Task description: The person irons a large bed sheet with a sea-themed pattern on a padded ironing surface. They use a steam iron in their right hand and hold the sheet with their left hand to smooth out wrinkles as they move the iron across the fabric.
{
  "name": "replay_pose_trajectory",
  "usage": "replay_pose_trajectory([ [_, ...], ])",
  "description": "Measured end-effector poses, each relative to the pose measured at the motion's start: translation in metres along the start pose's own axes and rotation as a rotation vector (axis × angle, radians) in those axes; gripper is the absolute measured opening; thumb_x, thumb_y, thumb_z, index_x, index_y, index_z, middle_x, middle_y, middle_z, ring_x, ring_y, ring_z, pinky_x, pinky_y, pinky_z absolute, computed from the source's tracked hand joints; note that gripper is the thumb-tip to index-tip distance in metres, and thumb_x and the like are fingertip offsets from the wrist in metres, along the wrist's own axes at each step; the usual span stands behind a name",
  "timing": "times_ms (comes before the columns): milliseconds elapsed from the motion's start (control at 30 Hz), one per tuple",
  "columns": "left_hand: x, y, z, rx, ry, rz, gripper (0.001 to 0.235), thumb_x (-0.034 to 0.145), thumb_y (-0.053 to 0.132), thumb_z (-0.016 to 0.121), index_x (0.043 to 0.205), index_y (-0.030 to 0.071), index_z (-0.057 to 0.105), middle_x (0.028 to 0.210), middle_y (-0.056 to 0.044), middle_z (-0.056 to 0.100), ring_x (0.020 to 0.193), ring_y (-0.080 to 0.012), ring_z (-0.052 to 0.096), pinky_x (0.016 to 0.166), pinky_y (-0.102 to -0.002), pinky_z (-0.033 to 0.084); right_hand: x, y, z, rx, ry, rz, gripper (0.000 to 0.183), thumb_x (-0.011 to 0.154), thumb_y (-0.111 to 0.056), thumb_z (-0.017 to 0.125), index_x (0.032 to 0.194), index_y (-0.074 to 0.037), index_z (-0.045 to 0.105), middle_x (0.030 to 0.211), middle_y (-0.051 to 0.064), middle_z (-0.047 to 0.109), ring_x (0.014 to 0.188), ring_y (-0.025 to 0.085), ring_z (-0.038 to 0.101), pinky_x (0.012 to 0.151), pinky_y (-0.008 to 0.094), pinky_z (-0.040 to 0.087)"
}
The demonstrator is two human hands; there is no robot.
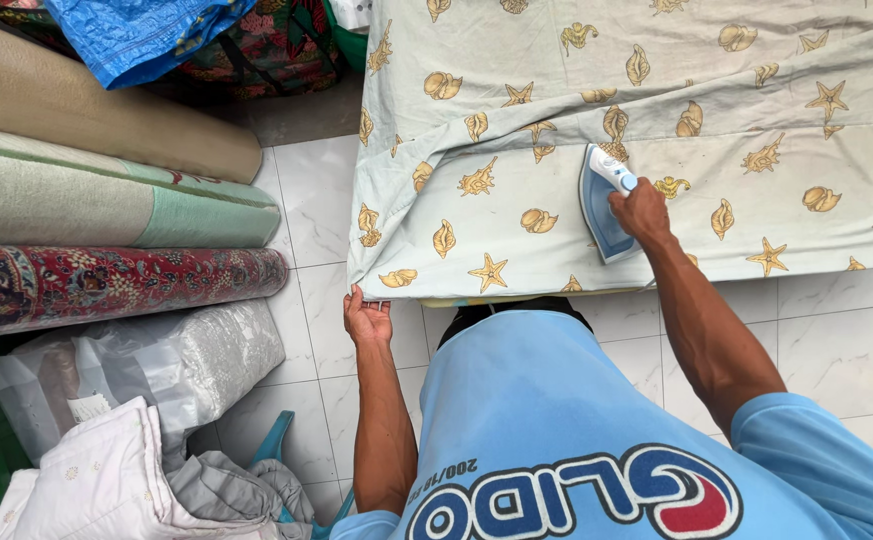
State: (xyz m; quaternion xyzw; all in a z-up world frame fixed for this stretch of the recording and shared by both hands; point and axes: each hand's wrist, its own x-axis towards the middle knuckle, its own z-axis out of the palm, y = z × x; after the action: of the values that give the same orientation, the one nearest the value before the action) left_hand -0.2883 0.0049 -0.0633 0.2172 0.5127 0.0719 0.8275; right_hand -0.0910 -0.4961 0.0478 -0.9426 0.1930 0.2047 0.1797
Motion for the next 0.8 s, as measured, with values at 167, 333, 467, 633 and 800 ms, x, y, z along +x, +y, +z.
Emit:
replay_pose_trajectory([
  [167,-0.005,0.001,0.003,-0.042,-0.01,0.017,0.031,0.095,0.027,0.069,0.117,0.014,0.053,0.127,-0.007,0.06,0.117,-0.0229,0.056,0.1,-0.047,0.046,-0.004,-0.007,-0.003,0.027,-0.203,-0.047,0.043,0.094,-0.023,0.065,0.12,0.01,0.059,0.089,0.025,0.071,0.064,0.029,0.07,0.053,0.042,0.059],
  [333,-0.007,0.004,0.006,-0.036,-0.018,0.014,0.03,0.095,0.026,0.069,0.117,0.013,0.054,0.128,-0.007,0.061,0.118,-0.0221,0.056,0.1,-0.046,0.047,-0.022,-0.045,0.018,-0.11,-0.282,-0.196,0.043,0.092,-0.022,0.064,0.122,0.009,0.057,0.08,0.025,0.07,0.057,0.029,0.068,0.047,0.042,0.057],
  [467,-0.003,0.005,0.005,-0.014,-0.021,0.01,0.029,0.095,0.026,0.07,0.115,0.013,0.054,0.126,-0.006,0.061,0.117,-0.022,0.056,0.098,-0.045,0.046,-0.01,-0.048,0.008,-0.173,-0.233,-0.204,0.041,0.096,-0.026,0.063,0.119,0.008,0.059,0.081,0.024,0.07,0.057,0.03,0.067,0.047,0.044,0.055],
  [633,-0.006,0.005,-0.005,0.001,-0.026,0.006,0.027,0.095,0.025,0.072,0.112,0.013,0.055,0.122,-0.005,0.062,0.113,-0.0212,0.056,0.096,-0.044,0.045,0.032,-0.029,-0.03,-0.242,-0.262,-0.182,0.038,0.094,-0.026,0.065,0.119,0.002,0.063,0.081,0.022,0.072,0.061,0.031,0.069,0.056,0.044,0.059],
  [800,-0.01,0.006,-0.005,-0.006,-0.02,-0.012,0.026,0.094,0.023,0.072,0.111,0.012,0.056,0.119,-0.006,0.063,0.111,-0.0208,0.057,0.096,-0.043,0.047,0.047,-0.045,-0.03,-0.268,-0.323,-0.342,0.042,0.089,-0.026,0.068,0.122,0.0,0.066,0.086,0.02,0.074,0.066,0.029,0.07,0.067,0.046,0.062],
])
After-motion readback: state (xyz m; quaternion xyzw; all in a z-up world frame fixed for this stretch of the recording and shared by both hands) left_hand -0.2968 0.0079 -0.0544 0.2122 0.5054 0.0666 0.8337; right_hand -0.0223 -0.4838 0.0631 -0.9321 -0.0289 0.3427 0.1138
